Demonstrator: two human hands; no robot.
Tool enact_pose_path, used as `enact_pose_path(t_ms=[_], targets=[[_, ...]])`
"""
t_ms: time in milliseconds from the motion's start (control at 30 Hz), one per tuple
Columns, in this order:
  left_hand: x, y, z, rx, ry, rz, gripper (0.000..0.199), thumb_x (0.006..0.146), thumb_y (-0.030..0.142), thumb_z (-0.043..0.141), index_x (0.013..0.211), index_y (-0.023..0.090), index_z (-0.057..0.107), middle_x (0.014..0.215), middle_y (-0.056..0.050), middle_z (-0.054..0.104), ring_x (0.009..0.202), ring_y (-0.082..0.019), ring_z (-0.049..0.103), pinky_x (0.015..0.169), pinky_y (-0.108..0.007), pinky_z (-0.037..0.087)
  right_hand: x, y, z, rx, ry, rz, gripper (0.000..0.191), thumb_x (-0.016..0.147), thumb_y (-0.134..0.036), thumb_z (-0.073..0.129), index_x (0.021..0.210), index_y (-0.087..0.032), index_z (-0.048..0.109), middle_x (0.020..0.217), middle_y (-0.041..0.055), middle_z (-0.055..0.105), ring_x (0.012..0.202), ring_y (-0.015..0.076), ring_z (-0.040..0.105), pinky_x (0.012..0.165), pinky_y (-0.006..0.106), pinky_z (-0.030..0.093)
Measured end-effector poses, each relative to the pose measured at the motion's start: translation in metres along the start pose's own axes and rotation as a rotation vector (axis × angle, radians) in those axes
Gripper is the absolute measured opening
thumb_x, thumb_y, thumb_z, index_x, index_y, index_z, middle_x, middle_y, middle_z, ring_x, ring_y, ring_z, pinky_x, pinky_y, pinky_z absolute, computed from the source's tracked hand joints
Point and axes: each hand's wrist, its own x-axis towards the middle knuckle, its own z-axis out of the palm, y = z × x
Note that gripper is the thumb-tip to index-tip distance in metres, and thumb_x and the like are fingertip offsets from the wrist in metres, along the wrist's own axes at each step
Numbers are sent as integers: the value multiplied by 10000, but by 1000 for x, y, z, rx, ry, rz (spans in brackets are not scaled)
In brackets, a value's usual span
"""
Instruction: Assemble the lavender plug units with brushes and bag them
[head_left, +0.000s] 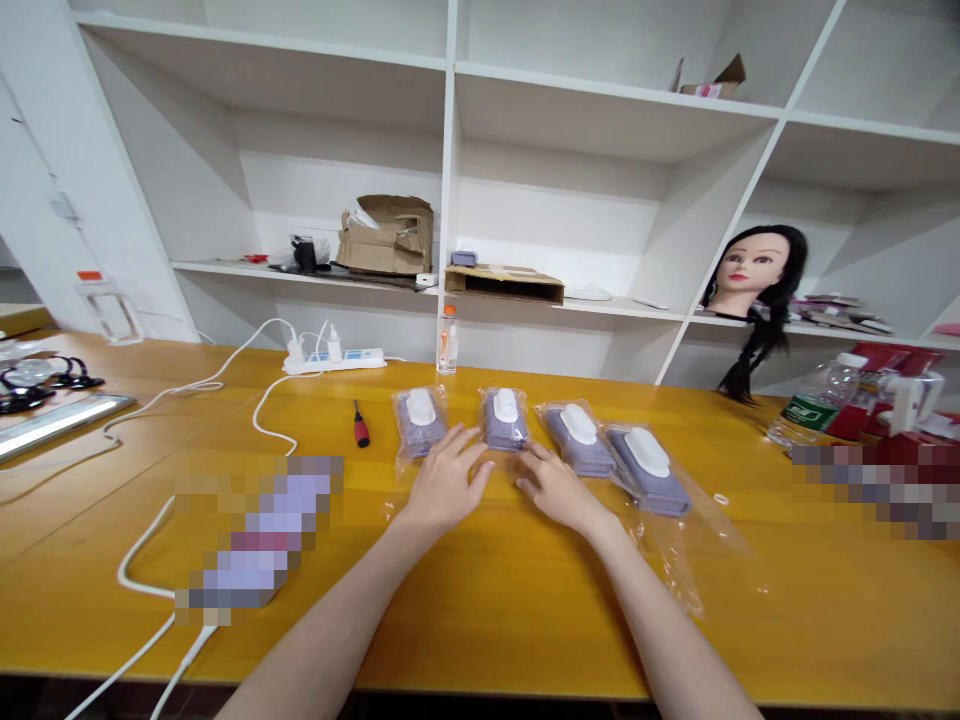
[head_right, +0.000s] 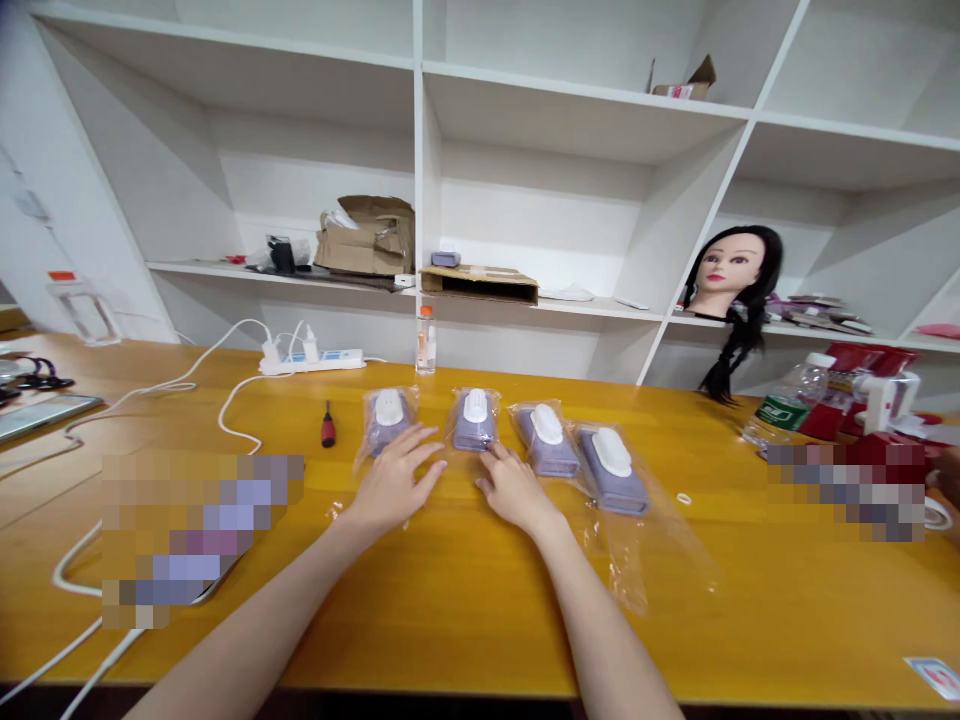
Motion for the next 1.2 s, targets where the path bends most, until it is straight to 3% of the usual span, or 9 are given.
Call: enact_pose_path(t_ms=[100,200,300,433,567,700,867,1067,1200], targets=[[1,-5,-3,112,-32,-204,307,838,328,457,1019,167,644,1278,-139,526,1156,-299,497,945,-435,401,0,-2,-2,-26,9,31,391,834,-249,469,1217,-180,511,1361,144,419,1206,308,438,942,470,381],[1,-3,-7,168,-95,-346,288,827,346,471,949,168,662,1132,-156,620,949,-302,618,810,-439,467,0,-8,-5,-49,88,2,339,830,-214,473,1158,-186,554,1274,126,507,1167,294,466,940,477,383],[1,1,-10,109,-105,-304,244,832,320,469,893,196,671,899,-103,697,835,-268,651,749,-398,487,1,-17,-8,-52,255,-87,294,842,-173,448,1103,-198,579,1170,108,567,1117,260,490,947,471,385],[5,-4,-16,-94,197,-72,235,852,246,437,951,220,648,945,-51,691,862,-178,643,804,-302,486,3,-34,-4,-10,409,-257,301,853,-127,406,1102,-184,565,1132,114,573,1119,234,484,968,438,393],[11,-28,-23,-75,474,-179,314,860,169,367,1046,191,619,1126,-87,619,1082,-196,551,961,-342,408,6,-49,8,65,387,-382,317,858,-126,385,1122,-182,552,1177,118,554,1170,221,460,986,416,398],[11,-46,-17,15,293,-479,465,831,184,408,1295,174,425,1380,-156,397,1255,-292,386,996,-463,340,11,-65,19,136,276,-282,440,868,-197,394,1307,-169,396,1325,127,448,1222,211,427,1013,405,374],[4,-46,-1,-112,-16,-714,576,761,260,513,1316,171,384,1449,-229,232,1207,-395,418,954,-524,318,17,-86,29,22,153,-171,657,814,-413,521,1389,-220,270,1413,129,350,1324,307,255,1042,615,140],[8,-46,-3,-209,6,-767,418,741,280,530,1147,177,537,1387,-201,373,1188,-356,452,978,-447,299,18,-88,38,-4,89,-157,496,867,-413,447,1332,-258,380,1296,106,502,1314,290,276,1039,615,59],[13,-52,-9,-321,75,-801,306,778,315,489,1043,188,578,1269,-172,515,1199,-314,448,993,-412,286,19,-84,39,-26,129,-157,437,876,-389,419,1278,-220,444,1434,125,321,1338,289,223,1032,622,61]])
